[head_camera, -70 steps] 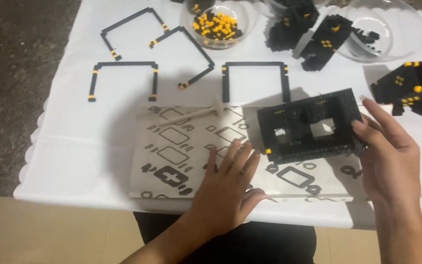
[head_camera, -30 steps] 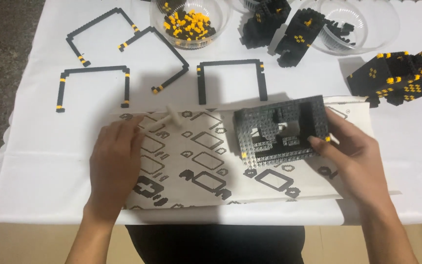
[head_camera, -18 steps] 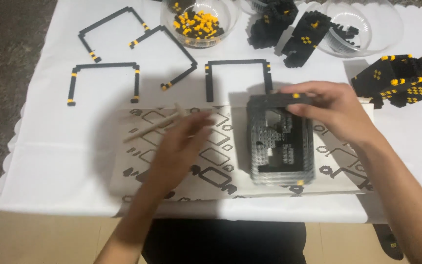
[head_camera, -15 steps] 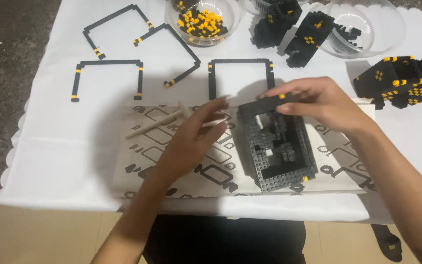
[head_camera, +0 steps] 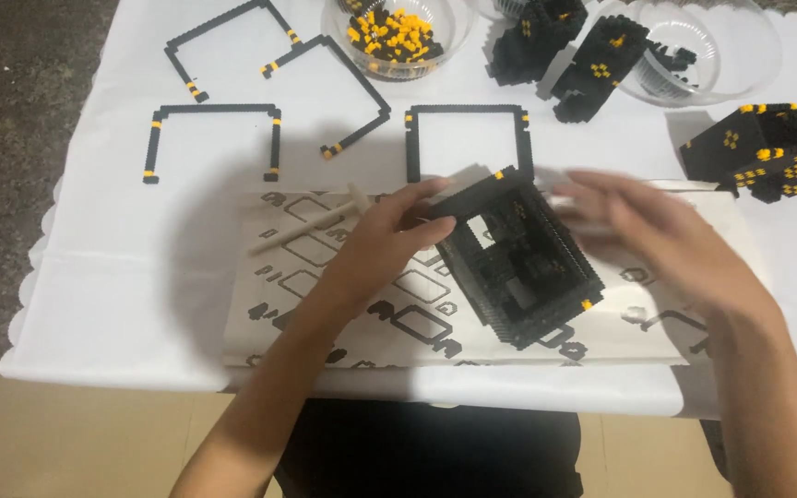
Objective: Assembling a building block structure using a small plastic hammer to secure the pieces.
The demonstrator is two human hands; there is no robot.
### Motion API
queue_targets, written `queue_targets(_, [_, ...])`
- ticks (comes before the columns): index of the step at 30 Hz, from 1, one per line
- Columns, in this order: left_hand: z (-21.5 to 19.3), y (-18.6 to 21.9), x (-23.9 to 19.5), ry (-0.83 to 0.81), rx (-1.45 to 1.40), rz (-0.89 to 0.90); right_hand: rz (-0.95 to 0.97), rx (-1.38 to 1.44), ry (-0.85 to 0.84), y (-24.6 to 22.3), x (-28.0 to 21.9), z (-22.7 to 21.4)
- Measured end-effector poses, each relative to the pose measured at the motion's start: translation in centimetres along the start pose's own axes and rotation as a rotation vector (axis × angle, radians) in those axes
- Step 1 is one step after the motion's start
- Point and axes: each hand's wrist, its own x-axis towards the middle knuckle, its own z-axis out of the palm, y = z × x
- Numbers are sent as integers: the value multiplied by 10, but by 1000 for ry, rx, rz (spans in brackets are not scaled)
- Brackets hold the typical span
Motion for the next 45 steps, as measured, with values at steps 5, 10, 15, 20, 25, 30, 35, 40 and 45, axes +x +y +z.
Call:
queue_targets(5, [4,-3,1,5,-8,31,-518,280,-139,79,-21,21])
queue_targets(10, [10,-4,-3,52,-21,60,-620,76,108,87,-27,46])
queue_targets(15, [8,-12,-10,100,49,344,-644,371,-10,77,-24,38])
queue_targets(20, [3,-8,-20,111,82,438,-577,656,-89,77,-16,29])
queue_targets(25, [1,-13,-20,141,141,469,-519,961,-136,85,-4,22])
queue_targets(30, [5,-12,-23,77,97,559,-346,990,18,67,-5,20])
queue_targets(35, [8,-16,-16,19,96,564,-410,1064,-62,68,-4,20])
queue_targets(40, [10,-20,-9,-1,93,577,-284,1092,1,70,1,20])
queue_targets(45, [13,-23,-3,38,116,463,-265,1053,-42,65,1,21])
